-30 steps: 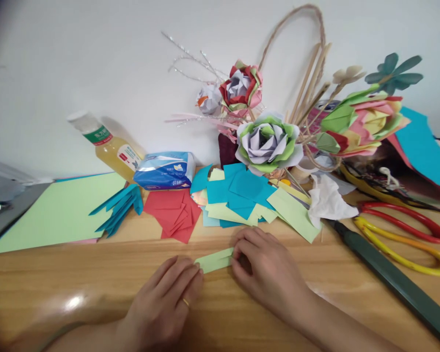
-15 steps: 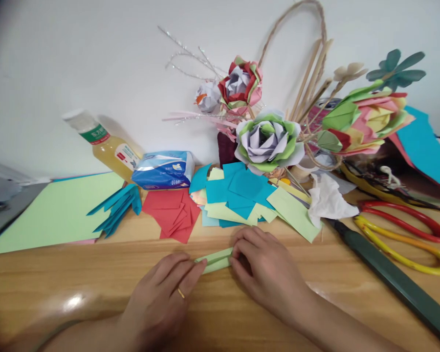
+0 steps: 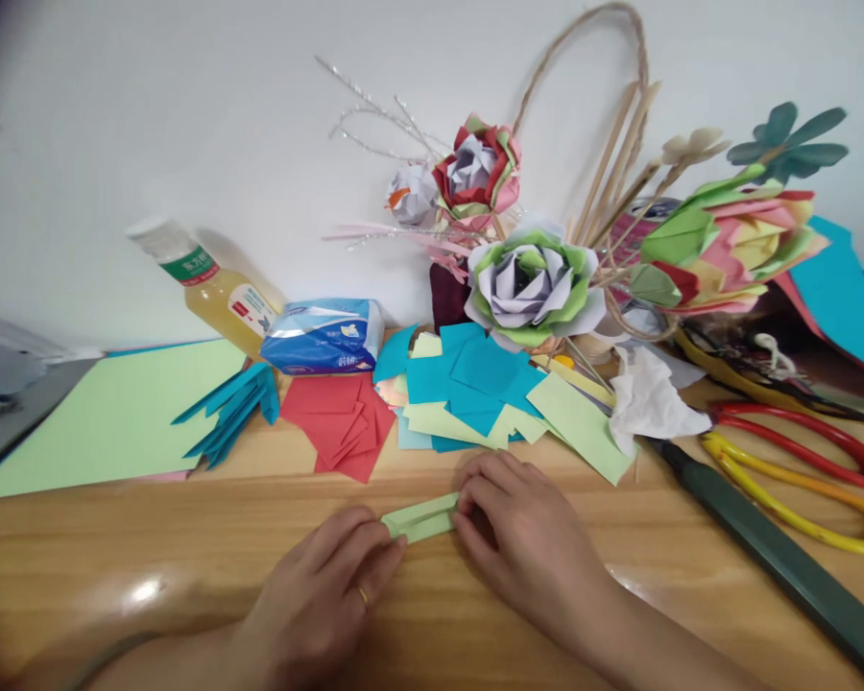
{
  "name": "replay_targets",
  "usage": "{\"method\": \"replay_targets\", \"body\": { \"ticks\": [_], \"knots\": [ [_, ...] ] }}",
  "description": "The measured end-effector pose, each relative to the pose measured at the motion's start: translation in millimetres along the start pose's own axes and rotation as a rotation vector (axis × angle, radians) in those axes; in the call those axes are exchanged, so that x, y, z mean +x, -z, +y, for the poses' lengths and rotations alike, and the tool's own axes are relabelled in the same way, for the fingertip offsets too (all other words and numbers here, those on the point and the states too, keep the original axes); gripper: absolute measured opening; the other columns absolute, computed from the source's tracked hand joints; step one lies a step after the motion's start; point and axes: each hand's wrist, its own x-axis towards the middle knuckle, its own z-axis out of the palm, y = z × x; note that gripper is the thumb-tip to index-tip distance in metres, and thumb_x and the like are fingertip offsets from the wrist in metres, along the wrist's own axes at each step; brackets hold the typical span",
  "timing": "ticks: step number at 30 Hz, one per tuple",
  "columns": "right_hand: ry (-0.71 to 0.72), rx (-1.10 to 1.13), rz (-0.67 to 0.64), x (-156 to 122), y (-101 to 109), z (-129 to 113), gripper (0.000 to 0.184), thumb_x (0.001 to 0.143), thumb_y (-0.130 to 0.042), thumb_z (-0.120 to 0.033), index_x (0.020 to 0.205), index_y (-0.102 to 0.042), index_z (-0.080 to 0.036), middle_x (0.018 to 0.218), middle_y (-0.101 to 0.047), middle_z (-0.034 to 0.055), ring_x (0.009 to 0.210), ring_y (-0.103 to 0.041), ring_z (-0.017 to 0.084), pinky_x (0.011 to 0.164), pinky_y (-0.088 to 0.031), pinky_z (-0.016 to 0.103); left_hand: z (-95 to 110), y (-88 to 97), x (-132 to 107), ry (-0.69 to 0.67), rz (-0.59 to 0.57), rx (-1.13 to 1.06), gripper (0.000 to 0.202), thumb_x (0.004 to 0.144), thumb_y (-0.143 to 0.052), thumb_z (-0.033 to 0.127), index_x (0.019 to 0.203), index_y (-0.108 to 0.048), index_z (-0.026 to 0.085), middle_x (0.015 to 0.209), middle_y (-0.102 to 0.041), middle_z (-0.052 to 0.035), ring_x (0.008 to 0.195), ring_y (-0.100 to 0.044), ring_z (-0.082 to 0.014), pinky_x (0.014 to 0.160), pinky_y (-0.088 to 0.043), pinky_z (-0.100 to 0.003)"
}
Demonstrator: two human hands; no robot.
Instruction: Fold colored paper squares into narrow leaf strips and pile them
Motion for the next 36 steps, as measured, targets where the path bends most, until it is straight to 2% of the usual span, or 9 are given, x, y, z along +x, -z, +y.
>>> {"method": "replay_targets", "body": {
  "ticks": [5, 8, 10, 12, 15, 17, 20, 26, 36],
  "knots": [
    [0.006, -0.020, 0.012, 0, -1, 1, 0.015, 0.085, -0.045, -0.015, 0.071, -0.050, -0.019, 0.082, -0.058, 0.0059, 0.078, -0.056, 0.020, 0.066, -0.046, 0.037, -3, 6.3, 1, -0.263, -0.027, 0.139, 0.037, 0.088, -0.030, 0.008, 0.092, -0.066, 0.010, 0.107, -0.065, -0.0067, 0.103, -0.053, -0.0190, 0.091, -0.039, -0.030],
    [0.043, -0.085, 0.049, -4, 0, 2, 0.013, 0.085, -0.045, -0.015, 0.074, -0.051, -0.019, 0.083, -0.060, 0.0069, 0.078, -0.058, 0.020, 0.065, -0.049, 0.036, -4, 7.9, -1, -0.294, -0.040, 0.193, 0.040, 0.089, -0.028, 0.009, 0.093, -0.068, 0.010, 0.104, -0.067, -0.0071, 0.099, -0.056, -0.0199, 0.093, -0.036, -0.032],
    [0.146, -0.170, 0.110, -7, 1, 3, 0.011, 0.085, -0.045, -0.014, 0.084, -0.056, -0.018, 0.088, -0.063, 0.0081, 0.081, -0.060, 0.020, 0.067, -0.051, 0.036, -4, 7.5, -2, -0.308, -0.039, 0.209, 0.042, 0.089, -0.027, 0.008, 0.093, -0.069, 0.010, 0.103, -0.068, -0.0076, 0.098, -0.058, -0.0202, 0.094, -0.035, -0.033],
    [0.353, -0.267, 0.125, -10, 3, 2, 0.021, 0.086, -0.045, -0.014, 0.102, -0.058, -0.016, 0.098, -0.067, 0.0091, 0.094, -0.061, 0.020, 0.077, -0.052, 0.036, -4, 6.8, -3, -0.323, -0.054, 0.223, 0.041, 0.089, -0.028, 0.009, 0.094, -0.069, 0.010, 0.104, -0.068, -0.0078, 0.098, -0.058, -0.0204, 0.095, -0.034, -0.033],
    [0.549, -0.397, 0.000, -12, 4, -1, 0.035, 0.086, -0.048, -0.017, 0.120, -0.055, -0.012, 0.118, -0.062, 0.0105, 0.115, -0.053, 0.022, 0.093, -0.047, 0.037, -3, 6.4, -4, -0.322, -0.076, 0.235, 0.037, 0.089, -0.032, 0.011, 0.097, -0.067, 0.009, 0.107, -0.067, -0.0092, 0.100, -0.058, -0.0209, 0.097, -0.032, -0.035],
    [0.518, -0.434, -0.103, -12, 4, -3, 0.041, 0.086, -0.051, -0.022, 0.125, -0.052, -0.010, 0.128, -0.054, 0.0121, 0.119, -0.049, 0.024, 0.095, -0.046, 0.038, -2, 6.9, -4, -0.309, -0.063, 0.233, 0.037, 0.089, -0.031, 0.012, 0.099, -0.066, 0.008, 0.107, -0.067, -0.0103, 0.100, -0.059, -0.0222, 0.097, -0.033, -0.037],
    [0.483, -0.435, -0.172, -13, 7, -5, 0.049, 0.085, -0.052, -0.029, 0.131, -0.047, -0.010, 0.134, -0.046, 0.0131, 0.120, -0.047, 0.026, 0.094, -0.047, 0.039, -1, 9.0, -4, -0.300, -0.041, 0.243, 0.039, 0.089, -0.027, 0.010, 0.098, -0.066, 0.006, 0.103, -0.068, -0.0106, 0.097, -0.062, -0.0237, 0.096, -0.034, -0.038],
    [0.508, -0.505, -0.237, -14, 10, -5, 0.060, 0.085, -0.051, -0.045, 0.133, -0.043, -0.010, 0.136, -0.039, 0.0139, 0.120, -0.047, 0.028, 0.089, -0.051, 0.040, -1, 10.5, -8, -0.276, -0.013, 0.250, 0.036, 0.087, -0.029, 0.008, 0.099, -0.063, 0.008, 0.098, -0.070, -0.0098, 0.095, -0.063, -0.0217, 0.098, -0.035, -0.037],
    [0.448, -0.375, -0.240, -15, 10, -3, 0.068, 0.084, -0.054, -0.044, 0.140, -0.032, -0.014, 0.139, -0.038, 0.0117, 0.123, -0.043, 0.026, 0.094, -0.047, 0.041, -5, 9.7, -11, -0.327, -0.019, 0.262, 0.034, 0.085, -0.032, 0.007, 0.102, -0.062, 0.006, 0.101, -0.069, -0.0111, 0.098, -0.063, -0.0204, 0.105, -0.030, -0.037]
  ]
}}
